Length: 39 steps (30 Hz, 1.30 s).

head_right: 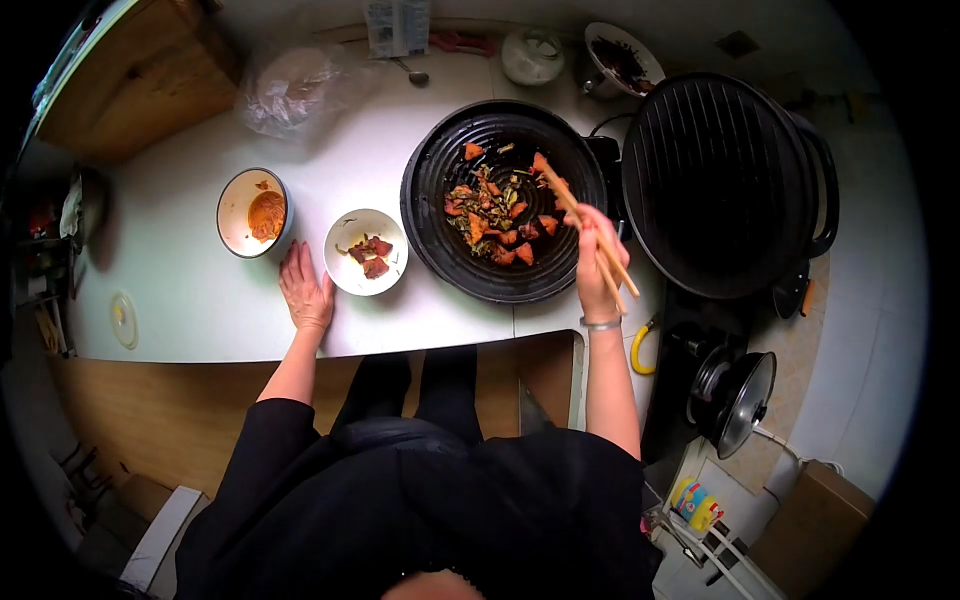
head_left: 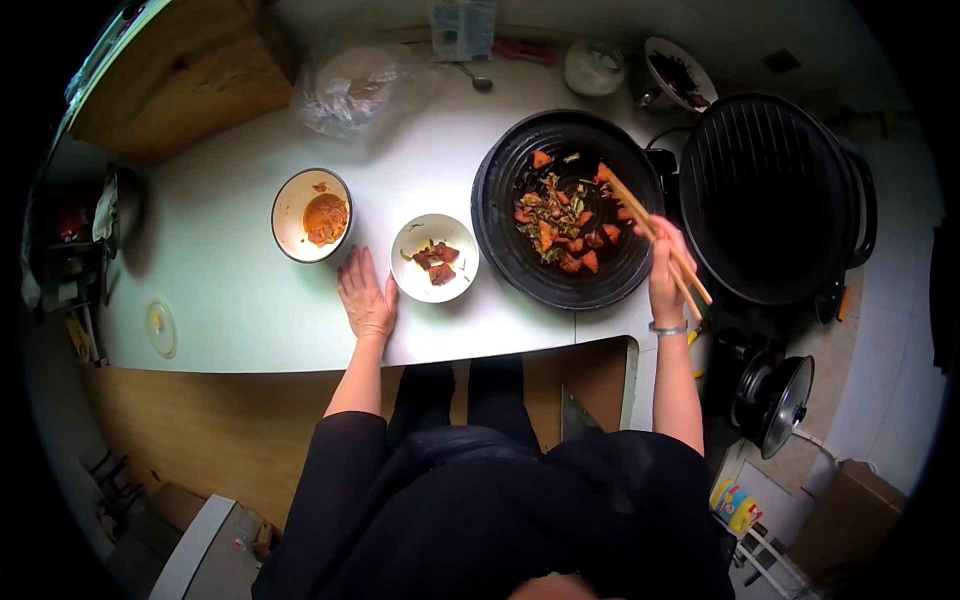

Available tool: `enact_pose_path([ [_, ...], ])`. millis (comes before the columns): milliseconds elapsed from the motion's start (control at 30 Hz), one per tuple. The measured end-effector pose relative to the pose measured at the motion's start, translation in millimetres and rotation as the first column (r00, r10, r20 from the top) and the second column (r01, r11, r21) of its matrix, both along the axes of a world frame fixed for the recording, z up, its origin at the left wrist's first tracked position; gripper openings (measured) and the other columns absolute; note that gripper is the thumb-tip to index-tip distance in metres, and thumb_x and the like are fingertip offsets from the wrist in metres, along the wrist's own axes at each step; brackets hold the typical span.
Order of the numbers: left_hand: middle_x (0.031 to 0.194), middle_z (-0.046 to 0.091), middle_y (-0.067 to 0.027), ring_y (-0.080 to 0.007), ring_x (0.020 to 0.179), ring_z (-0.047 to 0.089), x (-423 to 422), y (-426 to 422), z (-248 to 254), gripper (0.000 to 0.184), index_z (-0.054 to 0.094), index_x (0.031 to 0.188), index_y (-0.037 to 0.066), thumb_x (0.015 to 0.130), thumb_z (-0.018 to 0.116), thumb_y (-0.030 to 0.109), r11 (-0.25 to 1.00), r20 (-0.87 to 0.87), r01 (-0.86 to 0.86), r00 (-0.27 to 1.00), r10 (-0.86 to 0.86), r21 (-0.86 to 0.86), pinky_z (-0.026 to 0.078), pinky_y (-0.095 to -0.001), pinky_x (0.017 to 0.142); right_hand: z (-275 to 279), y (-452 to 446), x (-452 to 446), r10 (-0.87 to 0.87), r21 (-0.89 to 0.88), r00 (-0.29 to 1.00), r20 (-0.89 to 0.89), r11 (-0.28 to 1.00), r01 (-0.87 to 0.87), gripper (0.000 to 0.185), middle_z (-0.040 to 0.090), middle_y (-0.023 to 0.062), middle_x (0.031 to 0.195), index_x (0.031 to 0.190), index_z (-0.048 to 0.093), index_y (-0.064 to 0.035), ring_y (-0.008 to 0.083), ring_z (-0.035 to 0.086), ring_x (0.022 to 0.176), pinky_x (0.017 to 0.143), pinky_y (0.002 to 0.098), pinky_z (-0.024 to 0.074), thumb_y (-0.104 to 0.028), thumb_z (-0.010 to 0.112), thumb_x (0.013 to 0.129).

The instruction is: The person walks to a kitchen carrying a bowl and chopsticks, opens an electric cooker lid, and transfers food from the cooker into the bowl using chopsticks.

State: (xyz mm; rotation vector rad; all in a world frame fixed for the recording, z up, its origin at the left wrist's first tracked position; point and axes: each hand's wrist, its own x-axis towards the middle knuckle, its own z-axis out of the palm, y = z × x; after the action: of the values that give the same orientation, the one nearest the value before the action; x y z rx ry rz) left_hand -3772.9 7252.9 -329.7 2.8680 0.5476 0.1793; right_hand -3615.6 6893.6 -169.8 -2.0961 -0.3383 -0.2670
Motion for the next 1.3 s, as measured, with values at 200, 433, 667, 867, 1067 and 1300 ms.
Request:
enact_pose_path([
  [200,0.138,0.030,-0.0124,-0.0297,0.126,0.027,0.0,0.7,1.1,0.063,0.029,0.135,0.006,0.083,0.048,0.036,1.000,-0.005,-0.003,1.000,0.003,-0.008,0.019,-0.0422,0.106,-22.8,6.3,-4.8,0.066,-0.197,0.997,0.046,0.979,-0.056,0.022,0.062,0.0147,0.088,0.102,0.058,0.0046,0.0209,0.063,0.078,0.066,0.0292,0.0528,-0.009,0.048,0.088],
  [433,0.139,0.029,-0.0123,-0.0295,0.127,0.027,-0.5,0.2,-0.3,0.063,0.028,0.136,0.006,0.084,0.046,0.037,1.000,0.000,0.003,1.000,-0.003,-0.004,0.019,-0.0418,0.106,-6.5,0.0,-39.3,-0.012,-0.101,1.000,-0.009,0.995,0.011,0.028,0.064,0.0148,0.092,0.106,0.058,0.0024,0.0215,0.063,0.084,0.073,0.0298,0.0492,-0.016,0.044,0.090],
  [667,0.139,0.029,-0.0125,-0.0287,0.127,0.026,0.0,0.4,-0.6,0.062,0.028,0.136,0.006,0.084,0.045,0.037,1.000,-0.022,-0.002,1.000,0.002,-0.004,0.019,-0.0417,0.106,-27.8,3.9,-35.6,0.032,-0.353,0.991,0.132,0.935,0.017,0.022,0.060,0.0167,0.096,0.103,0.057,0.0043,0.0249,0.062,0.080,0.072,0.0324,0.0537,-0.002,0.047,0.084],
  [867,0.139,0.029,-0.0126,-0.0283,0.128,0.026,-0.1,1.2,-0.3,0.063,0.027,0.136,0.006,0.085,0.045,0.037,1.000,-0.017,0.008,1.000,-0.009,-0.002,0.018,-0.0418,0.107,-5.4,20.8,-55.2,0.065,-0.198,0.992,0.110,0.979,-0.042,0.022,0.061,0.0166,0.095,0.105,0.057,0.0045,0.0232,0.062,0.075,0.069,0.0312,0.0534,-0.004,0.047,0.086],
  [1067,0.139,0.029,-0.0126,-0.0282,0.128,0.026,-0.3,1.2,-0.7,0.063,0.028,0.136,0.006,0.085,0.045,0.038,1.000,-0.017,0.004,1.000,-0.004,-0.003,0.018,-0.0420,0.107,-18.4,-0.1,-62.1,-0.127,-0.393,0.989,0.081,0.907,0.148,0.024,0.057,0.0186,0.098,0.107,0.054,0.0047,0.0305,0.060,0.085,0.074,0.0358,0.0506,-0.002,0.047,0.086],
  [1300,0.138,0.029,-0.0125,-0.0303,0.126,0.026,-1.6,1.0,-1.3,0.063,0.029,0.135,0.007,0.084,0.046,0.037,1.000,-0.007,0.001,1.000,-0.002,-0.017,0.019,-0.0423,0.106,-5.9,32.0,-79.2,0.048,-0.248,0.998,0.043,0.968,-0.036,0.024,0.058,0.0177,0.100,0.107,0.055,0.0048,0.0278,0.060,0.092,0.082,0.0348,0.0488,-0.002,0.051,0.084],
])
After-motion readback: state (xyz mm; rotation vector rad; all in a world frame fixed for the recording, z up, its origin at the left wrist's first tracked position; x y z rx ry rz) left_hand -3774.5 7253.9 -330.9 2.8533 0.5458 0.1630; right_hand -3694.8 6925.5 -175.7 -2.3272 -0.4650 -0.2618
